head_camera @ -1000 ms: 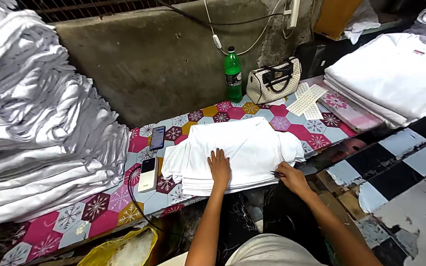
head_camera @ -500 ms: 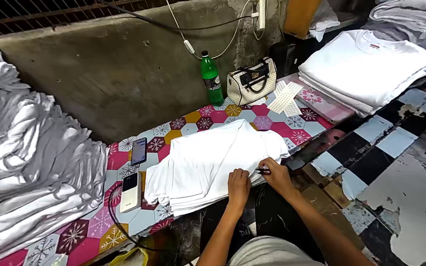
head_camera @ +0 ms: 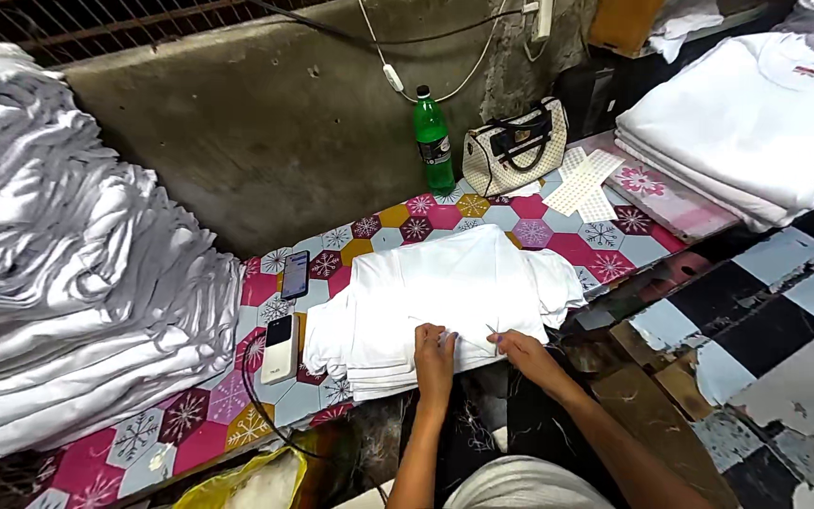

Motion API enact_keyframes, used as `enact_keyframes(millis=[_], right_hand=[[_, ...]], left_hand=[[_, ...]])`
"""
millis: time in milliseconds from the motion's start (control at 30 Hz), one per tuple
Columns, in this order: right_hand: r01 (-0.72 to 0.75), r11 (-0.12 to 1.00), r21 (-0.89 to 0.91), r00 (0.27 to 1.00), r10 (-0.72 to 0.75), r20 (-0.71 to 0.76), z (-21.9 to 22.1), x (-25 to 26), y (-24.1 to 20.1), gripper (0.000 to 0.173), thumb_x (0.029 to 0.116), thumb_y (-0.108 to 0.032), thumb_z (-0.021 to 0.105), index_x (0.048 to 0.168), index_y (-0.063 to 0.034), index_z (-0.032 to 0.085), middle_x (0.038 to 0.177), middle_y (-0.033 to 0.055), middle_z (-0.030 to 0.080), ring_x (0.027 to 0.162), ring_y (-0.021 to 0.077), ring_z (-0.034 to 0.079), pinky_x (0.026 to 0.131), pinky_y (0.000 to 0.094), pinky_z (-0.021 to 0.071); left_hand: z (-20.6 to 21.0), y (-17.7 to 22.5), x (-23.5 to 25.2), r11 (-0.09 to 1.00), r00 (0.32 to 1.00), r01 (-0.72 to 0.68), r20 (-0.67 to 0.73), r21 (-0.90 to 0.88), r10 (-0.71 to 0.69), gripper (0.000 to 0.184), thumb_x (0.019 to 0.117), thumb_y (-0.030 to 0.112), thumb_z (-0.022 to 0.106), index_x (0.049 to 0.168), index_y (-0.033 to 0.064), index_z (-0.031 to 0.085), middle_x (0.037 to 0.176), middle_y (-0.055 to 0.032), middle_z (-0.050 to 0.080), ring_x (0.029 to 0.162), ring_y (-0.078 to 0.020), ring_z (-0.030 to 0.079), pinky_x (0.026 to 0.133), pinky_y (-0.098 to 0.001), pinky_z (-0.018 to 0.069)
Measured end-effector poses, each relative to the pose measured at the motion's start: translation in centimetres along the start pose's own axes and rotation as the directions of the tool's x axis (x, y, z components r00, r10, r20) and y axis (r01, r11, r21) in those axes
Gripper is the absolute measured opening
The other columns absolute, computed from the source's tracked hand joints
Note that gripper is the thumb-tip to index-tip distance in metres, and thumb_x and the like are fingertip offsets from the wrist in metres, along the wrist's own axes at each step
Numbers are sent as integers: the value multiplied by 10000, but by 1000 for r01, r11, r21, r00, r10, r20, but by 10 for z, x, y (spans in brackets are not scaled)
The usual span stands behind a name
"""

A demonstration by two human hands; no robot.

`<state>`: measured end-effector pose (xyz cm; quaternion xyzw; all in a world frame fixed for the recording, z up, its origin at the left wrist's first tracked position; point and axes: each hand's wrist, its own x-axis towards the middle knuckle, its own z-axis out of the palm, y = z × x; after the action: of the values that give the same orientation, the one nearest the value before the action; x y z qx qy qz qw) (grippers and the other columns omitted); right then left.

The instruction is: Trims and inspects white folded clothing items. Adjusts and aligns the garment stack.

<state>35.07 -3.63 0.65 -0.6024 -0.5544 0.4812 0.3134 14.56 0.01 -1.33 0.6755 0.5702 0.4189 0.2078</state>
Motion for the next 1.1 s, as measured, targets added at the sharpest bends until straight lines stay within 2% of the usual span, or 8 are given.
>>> enact_keyframes(millis=[67,233,433,633,767,933,1033,1100], right_hand=[[-67,996,67,996,62,71,1,6,-5,421,1123,-286,362,1214,-3,660,957,49,612,684,65,501,643,247,446],[-205,948,242,970,163,183,5,12,-3,420,1133,-281,343,1216,-20,662,823,-24,569,598,34,481,579,206,436],[-323,852,412,920,180,349,26,30,-11,465,1141,-330,265,1119,-53,638,698,-68,535,500,16,421,471,179,358],[-433,817,382,877,284,387,40,43,-4,460,1140,-347,290,1061,-60,641,640,-71,493,450,14,367,427,171,304],[-449,796,406,868,281,409,44,47,-5,443,1140,-341,287,1042,-73,626,637,-74,487,445,9,357,419,167,297],[-432,783,447,893,302,334,50,51,-5,400,1138,-311,323,1006,-71,616,616,-76,461,429,11,340,408,169,288],[-421,774,473,905,318,283,54,50,-2,372,1132,-283,355,999,-63,624,613,-79,457,425,5,334,403,165,286],[-396,780,484,916,297,269,51,48,-3,377,1134,-281,344,1013,-55,620,619,-78,456,430,5,338,408,164,291]], left_hand=[[18,-15,2,996,998,-28,52,84,24,182,913,45,716,1031,-93,734,1116,-276,662,969,-370,692,868,-463,592],[27,-36,2,991,994,-108,15,74,107,82,892,-30,691,916,-73,756,1024,-238,712,962,-354,715,883,-443,594],[16,-33,8,999,990,-10,139,36,5,125,921,-6,641,956,-90,728,1064,-240,703,973,-339,708,895,-443,584],[5,-34,2,973,980,125,174,-194,-92,126,875,12,644,912,-97,696,1177,-242,678,970,-247,704,860,-357,586],[6,-34,-1,955,977,168,170,-246,-128,116,853,17,666,883,-92,693,1103,-212,649,914,-183,666,813,-289,572],[9,-33,-2,954,979,170,150,-246,-136,96,857,25,670,858,-69,687,1041,-174,640,827,-137,637,744,-249,552],[8,-35,-4,967,983,137,150,-215,-106,81,848,11,667,840,-69,677,1015,-176,635,816,-148,633,731,-251,550],[-10,-32,-7,981,940,145,328,-128,-96,91,855,24,669,850,-66,679,991,-190,645,833,-213,645,769,-336,559]])
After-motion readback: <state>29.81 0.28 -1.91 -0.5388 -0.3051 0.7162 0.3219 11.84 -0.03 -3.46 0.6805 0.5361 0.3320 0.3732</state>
